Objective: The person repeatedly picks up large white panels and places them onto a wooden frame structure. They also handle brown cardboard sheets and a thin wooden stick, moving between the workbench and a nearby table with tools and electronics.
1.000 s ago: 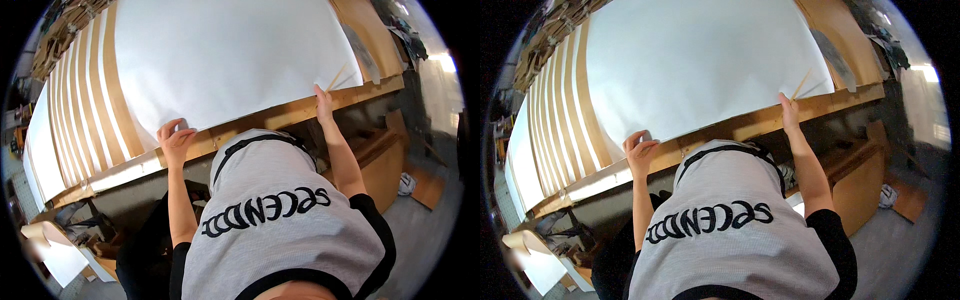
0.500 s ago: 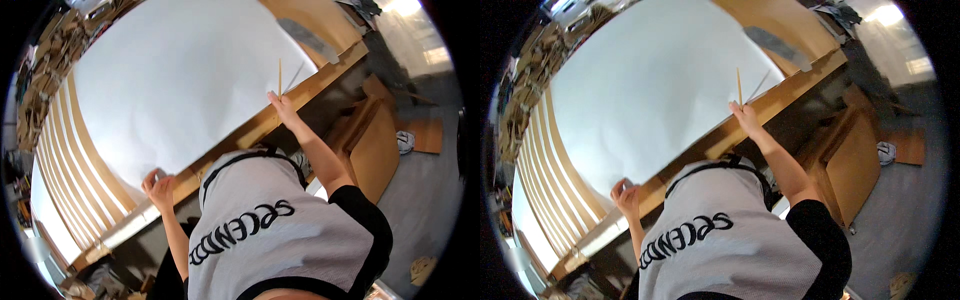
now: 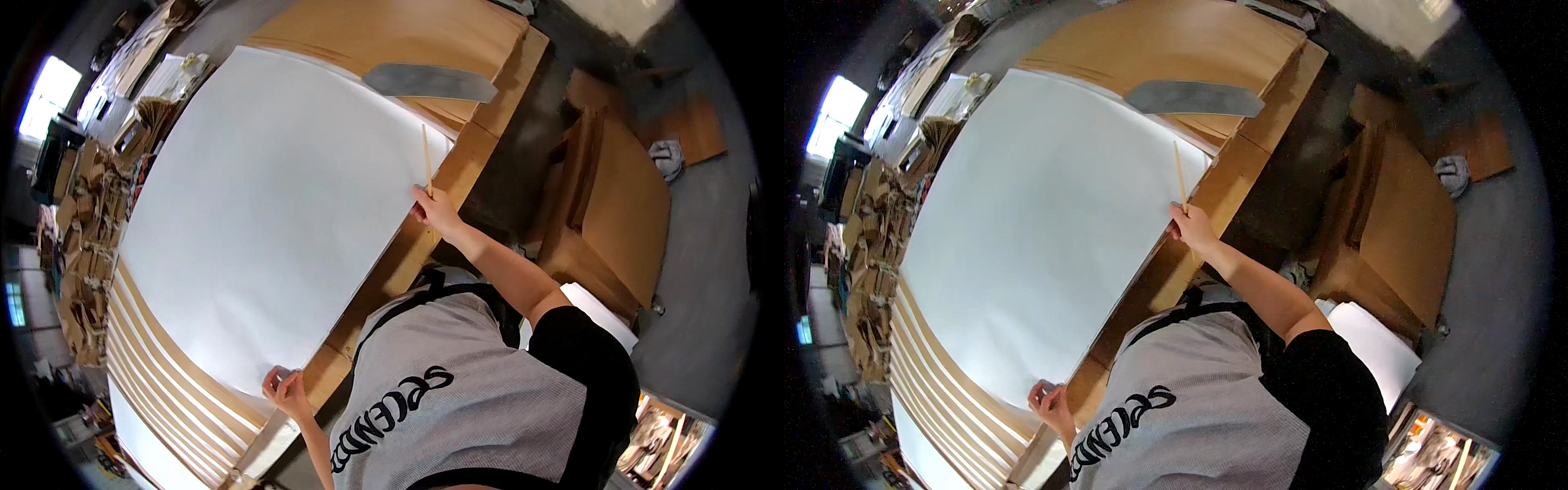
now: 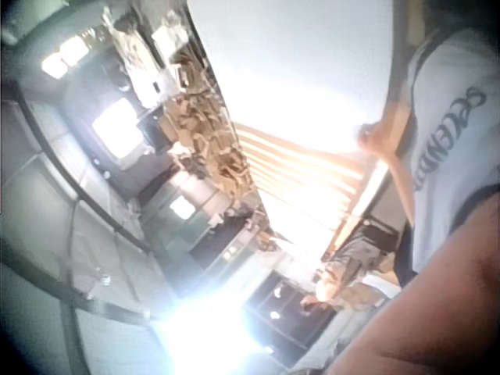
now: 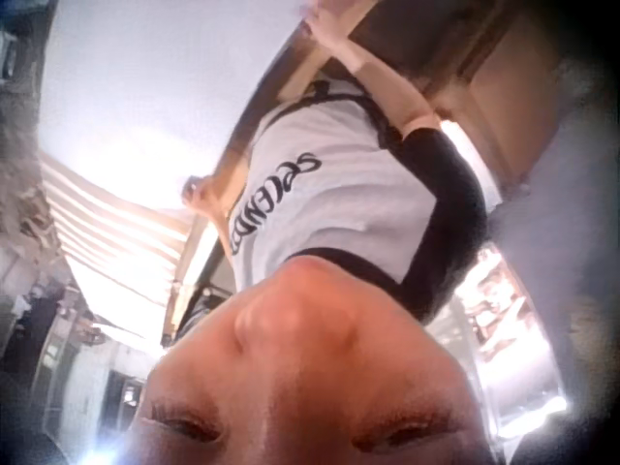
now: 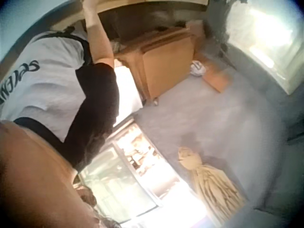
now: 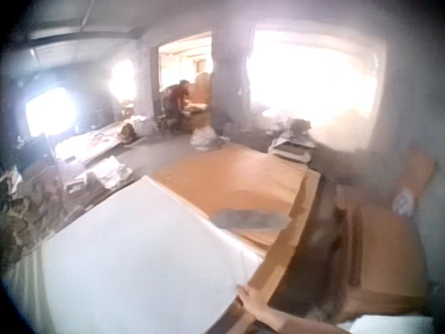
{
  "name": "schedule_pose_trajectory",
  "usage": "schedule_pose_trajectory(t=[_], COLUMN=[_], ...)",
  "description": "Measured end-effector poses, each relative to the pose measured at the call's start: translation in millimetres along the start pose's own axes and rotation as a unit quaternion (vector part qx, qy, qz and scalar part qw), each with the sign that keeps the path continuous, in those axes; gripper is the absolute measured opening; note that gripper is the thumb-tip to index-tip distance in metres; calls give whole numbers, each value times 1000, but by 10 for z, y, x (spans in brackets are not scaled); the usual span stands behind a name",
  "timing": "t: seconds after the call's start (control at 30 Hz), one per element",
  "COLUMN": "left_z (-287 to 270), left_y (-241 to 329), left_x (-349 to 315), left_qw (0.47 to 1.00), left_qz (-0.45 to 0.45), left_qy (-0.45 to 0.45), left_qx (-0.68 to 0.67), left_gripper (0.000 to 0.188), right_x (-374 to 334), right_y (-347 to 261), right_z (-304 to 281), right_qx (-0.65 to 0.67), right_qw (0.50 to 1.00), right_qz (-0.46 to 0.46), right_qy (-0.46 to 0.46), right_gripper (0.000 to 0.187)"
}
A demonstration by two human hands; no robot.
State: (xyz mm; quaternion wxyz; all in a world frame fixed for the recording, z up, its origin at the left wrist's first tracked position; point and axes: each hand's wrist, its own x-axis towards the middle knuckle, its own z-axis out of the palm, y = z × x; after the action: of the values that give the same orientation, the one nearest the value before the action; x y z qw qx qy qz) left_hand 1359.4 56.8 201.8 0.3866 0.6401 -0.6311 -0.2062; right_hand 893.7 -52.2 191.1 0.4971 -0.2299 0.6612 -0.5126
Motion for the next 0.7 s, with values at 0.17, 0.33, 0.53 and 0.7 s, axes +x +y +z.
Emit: schedule_pose_trajectory(t=[0.17, 0.33, 0.53, 0.7], left_z=[-27, 1, 674, 1475], left_y=[57, 281, 1347, 1996], left_x=[3, 46, 121, 232], left_qw=[998, 987, 984, 992], left_qz=[-46, -15, 5, 26], left_qy=[-26, -44, -29, -120], left_qx=[39, 156, 173, 20], left_gripper=[15, 19, 17, 10], right_x=[24, 73, 468, 926], right_y=[-116, -190, -591, -836], right_z=[-144, -627, -1527, -1651], right_qx=[32, -32, -132, -190], right_qw=[994, 999, 985, 959], right_qz=[78, 17, -65, -108], right_qy=[-64, -37, 94, 180], right_gripper=[36, 39, 34, 32])
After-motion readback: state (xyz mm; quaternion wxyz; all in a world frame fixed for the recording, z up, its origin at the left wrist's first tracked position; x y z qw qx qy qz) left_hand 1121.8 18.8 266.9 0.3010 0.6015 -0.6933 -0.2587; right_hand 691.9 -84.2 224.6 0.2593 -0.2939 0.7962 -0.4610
